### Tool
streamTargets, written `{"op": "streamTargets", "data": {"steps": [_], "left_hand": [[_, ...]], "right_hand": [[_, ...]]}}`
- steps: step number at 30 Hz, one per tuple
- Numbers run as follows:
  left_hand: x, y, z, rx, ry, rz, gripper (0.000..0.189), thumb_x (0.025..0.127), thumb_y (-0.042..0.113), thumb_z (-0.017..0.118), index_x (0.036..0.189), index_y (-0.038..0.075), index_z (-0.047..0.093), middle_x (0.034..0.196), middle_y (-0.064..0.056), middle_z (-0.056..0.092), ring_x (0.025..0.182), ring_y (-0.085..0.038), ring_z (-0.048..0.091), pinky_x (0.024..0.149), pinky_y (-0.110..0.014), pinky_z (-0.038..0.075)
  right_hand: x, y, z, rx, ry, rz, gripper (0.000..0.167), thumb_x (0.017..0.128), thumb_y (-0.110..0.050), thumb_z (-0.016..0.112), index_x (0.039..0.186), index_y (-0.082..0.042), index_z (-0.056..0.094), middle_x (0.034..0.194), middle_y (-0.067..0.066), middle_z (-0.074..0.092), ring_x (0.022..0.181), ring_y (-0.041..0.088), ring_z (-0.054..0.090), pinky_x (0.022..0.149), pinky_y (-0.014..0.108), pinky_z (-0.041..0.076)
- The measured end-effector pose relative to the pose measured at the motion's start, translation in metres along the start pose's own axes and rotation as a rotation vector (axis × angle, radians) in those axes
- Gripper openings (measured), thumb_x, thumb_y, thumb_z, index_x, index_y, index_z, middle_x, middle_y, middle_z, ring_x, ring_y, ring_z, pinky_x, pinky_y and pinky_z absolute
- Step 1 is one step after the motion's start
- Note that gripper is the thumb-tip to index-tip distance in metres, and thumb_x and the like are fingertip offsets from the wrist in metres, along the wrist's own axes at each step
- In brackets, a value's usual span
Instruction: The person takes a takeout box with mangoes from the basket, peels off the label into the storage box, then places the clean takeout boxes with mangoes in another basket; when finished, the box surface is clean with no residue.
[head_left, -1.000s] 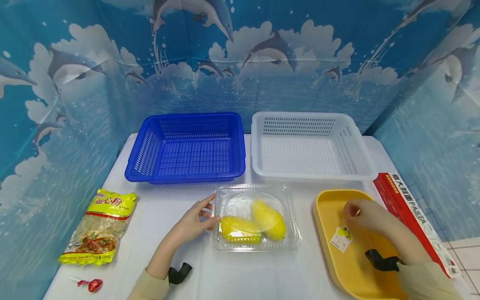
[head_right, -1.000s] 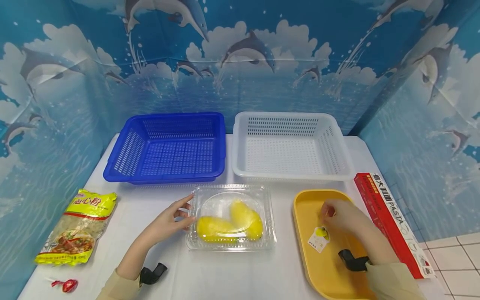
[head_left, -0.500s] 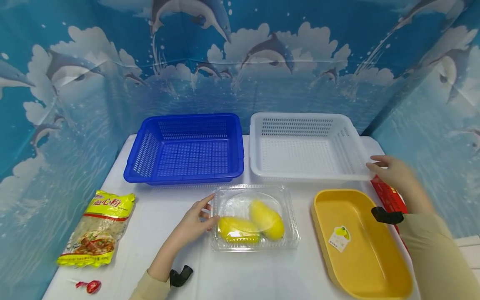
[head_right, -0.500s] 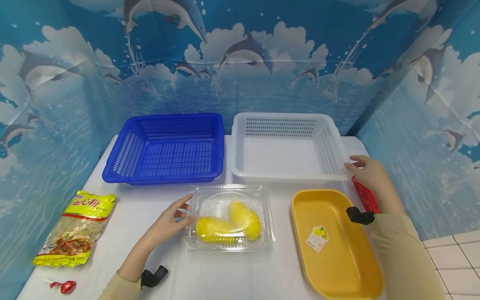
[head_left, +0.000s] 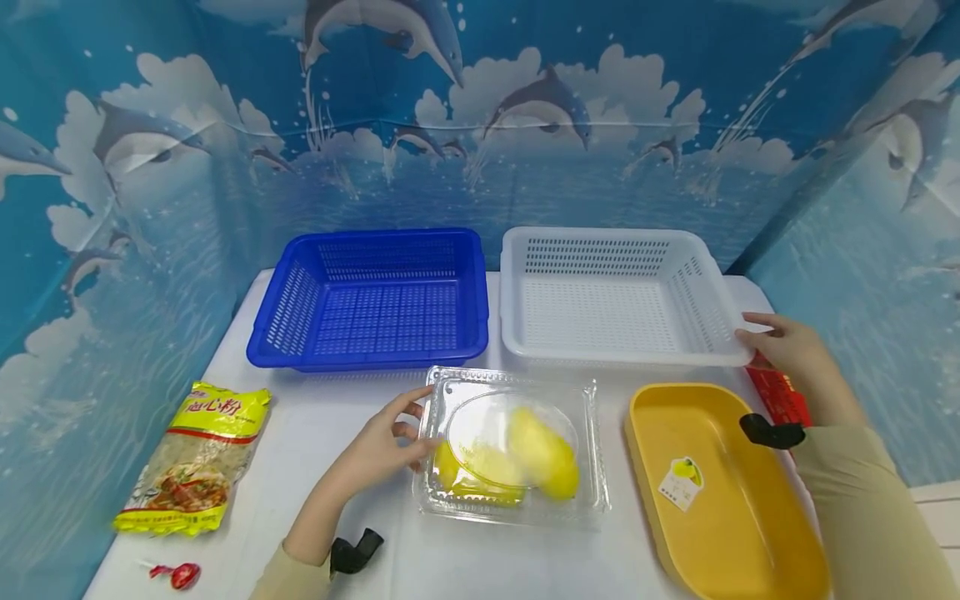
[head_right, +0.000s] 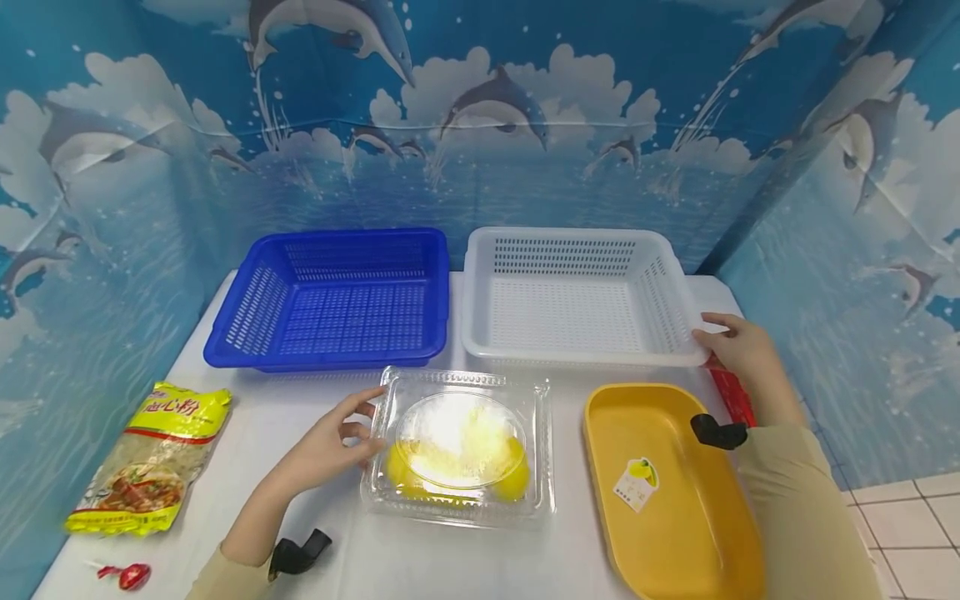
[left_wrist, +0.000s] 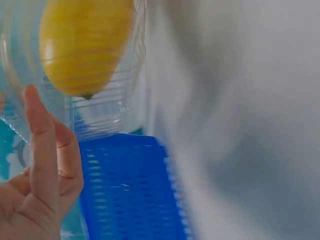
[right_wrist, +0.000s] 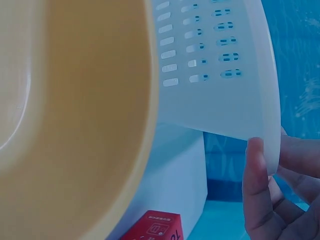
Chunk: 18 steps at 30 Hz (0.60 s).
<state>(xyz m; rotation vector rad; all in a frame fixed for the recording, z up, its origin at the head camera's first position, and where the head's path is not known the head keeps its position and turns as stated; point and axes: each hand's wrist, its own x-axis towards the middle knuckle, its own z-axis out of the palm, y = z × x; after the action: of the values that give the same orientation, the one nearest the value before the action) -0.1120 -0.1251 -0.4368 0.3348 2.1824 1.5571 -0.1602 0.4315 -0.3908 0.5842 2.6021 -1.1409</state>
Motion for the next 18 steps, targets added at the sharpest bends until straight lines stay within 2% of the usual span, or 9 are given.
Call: {"op": "streamTargets", "data": {"steps": [4,8,12,16,18], "left_hand": [[0.003,0.029,-0.008,0.021,-0.035,0.065,0.075,0.09,0.013,0.07,0.153,0.02,0.031,0.13,-0.018,0.042,0.079,-0.019,0.065,0.067,-0.034,0.061],[0.023,0.067,-0.013,0.04,-0.008,0.14,0.074,0.092,0.015,0.069,0.154,0.023,0.029,0.132,-0.017,0.043,0.08,-0.02,0.066,0.072,-0.038,0.061],[0.06,0.098,-0.014,-0.004,0.036,0.164,0.074,0.094,0.015,0.068,0.155,0.022,0.028,0.129,-0.017,0.045,0.084,-0.021,0.066,0.072,-0.041,0.062],[0.107,0.116,-0.006,-0.092,0.083,0.097,0.073,0.095,0.017,0.066,0.156,0.025,0.027,0.131,-0.016,0.043,0.087,-0.024,0.066,0.073,-0.038,0.063],[0.13,0.121,0.001,-0.102,0.115,0.071,0.072,0.095,0.019,0.066,0.155,0.025,0.028,0.132,-0.015,0.045,0.085,-0.025,0.066,0.076,-0.039,0.062]], "right_hand": [[0.001,-0.001,-0.002,0.009,-0.01,-0.013,0.076,0.101,-0.042,0.051,0.154,0.002,0.021,0.136,0.036,0.039,0.074,0.004,0.062,0.079,0.029,0.061],[0.0,-0.002,-0.004,0.019,-0.003,-0.007,0.074,0.101,-0.041,0.05,0.153,0.004,0.023,0.135,0.037,0.039,0.072,0.004,0.062,0.078,0.03,0.062],[-0.001,-0.002,-0.002,0.025,0.021,0.012,0.073,0.101,-0.04,0.051,0.154,0.002,0.023,0.138,0.038,0.038,0.076,0.011,0.065,0.079,0.029,0.061],[-0.002,-0.003,0.001,0.02,0.024,0.011,0.071,0.101,-0.038,0.051,0.154,0.002,0.024,0.139,0.038,0.037,0.077,0.012,0.065,0.078,0.028,0.061],[-0.002,-0.003,0.001,0.027,0.021,0.009,0.07,0.102,-0.037,0.05,0.153,0.003,0.024,0.138,0.039,0.037,0.075,0.01,0.063,0.075,0.026,0.061]]}}
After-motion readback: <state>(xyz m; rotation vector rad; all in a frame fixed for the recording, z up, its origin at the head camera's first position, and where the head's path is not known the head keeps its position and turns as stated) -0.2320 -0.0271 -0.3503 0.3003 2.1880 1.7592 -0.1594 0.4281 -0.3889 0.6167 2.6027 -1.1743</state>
